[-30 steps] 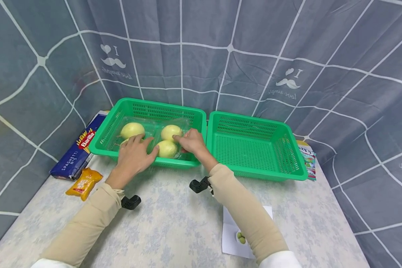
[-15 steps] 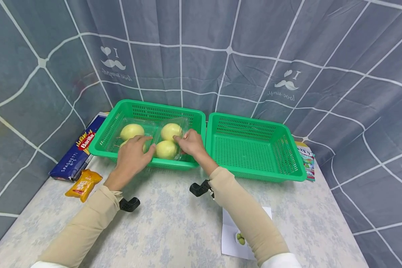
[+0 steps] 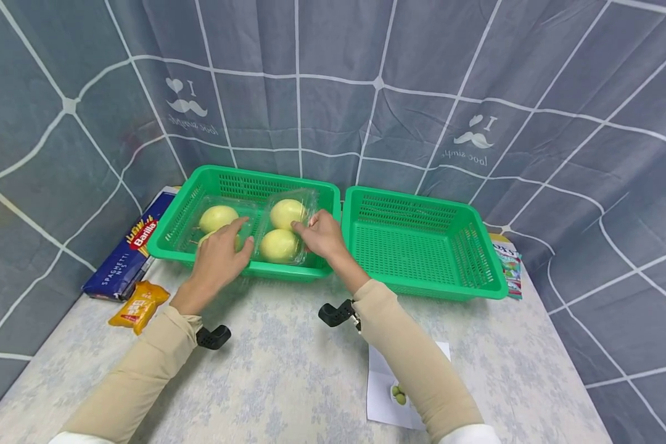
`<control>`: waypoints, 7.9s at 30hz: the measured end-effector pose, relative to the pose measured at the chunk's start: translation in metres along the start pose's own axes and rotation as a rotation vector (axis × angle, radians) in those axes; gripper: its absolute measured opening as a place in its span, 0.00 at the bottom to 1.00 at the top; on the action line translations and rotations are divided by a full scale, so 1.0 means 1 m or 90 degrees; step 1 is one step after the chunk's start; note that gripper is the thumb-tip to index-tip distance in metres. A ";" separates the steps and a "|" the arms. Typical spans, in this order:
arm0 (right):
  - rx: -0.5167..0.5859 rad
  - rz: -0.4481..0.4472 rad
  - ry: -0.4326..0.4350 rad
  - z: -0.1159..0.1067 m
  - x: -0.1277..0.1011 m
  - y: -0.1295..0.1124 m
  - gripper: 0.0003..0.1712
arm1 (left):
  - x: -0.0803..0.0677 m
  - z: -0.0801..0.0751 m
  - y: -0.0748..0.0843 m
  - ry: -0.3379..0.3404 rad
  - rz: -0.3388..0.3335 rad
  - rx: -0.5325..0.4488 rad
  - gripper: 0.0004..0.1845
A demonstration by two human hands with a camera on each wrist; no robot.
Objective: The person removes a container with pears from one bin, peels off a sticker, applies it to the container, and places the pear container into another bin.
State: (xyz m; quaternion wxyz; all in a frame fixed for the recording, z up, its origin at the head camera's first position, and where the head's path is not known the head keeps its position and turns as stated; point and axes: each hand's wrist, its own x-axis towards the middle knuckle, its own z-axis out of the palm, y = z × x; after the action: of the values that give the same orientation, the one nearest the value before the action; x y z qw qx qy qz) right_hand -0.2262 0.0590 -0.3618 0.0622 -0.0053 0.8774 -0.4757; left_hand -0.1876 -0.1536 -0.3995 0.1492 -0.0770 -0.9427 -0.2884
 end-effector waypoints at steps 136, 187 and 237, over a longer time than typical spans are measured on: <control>0.330 0.016 -0.103 -0.044 -0.047 0.010 0.13 | 0.000 -0.033 0.018 -0.191 -0.152 -0.550 0.27; 0.280 -0.014 -0.144 -0.057 -0.093 0.007 0.06 | -0.029 -0.052 0.022 -0.222 -0.105 -0.575 0.13; 0.280 -0.017 -0.199 -0.047 -0.153 0.065 0.08 | -0.084 -0.042 0.021 -0.407 -0.116 -0.595 0.08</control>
State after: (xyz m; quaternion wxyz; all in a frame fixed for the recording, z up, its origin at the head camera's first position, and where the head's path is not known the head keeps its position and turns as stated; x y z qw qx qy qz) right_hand -0.0762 0.1444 -0.3744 0.1905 -0.0765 0.7328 -0.6488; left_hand -0.0935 -0.1653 -0.3834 -0.2186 -0.1369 -0.7161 -0.6486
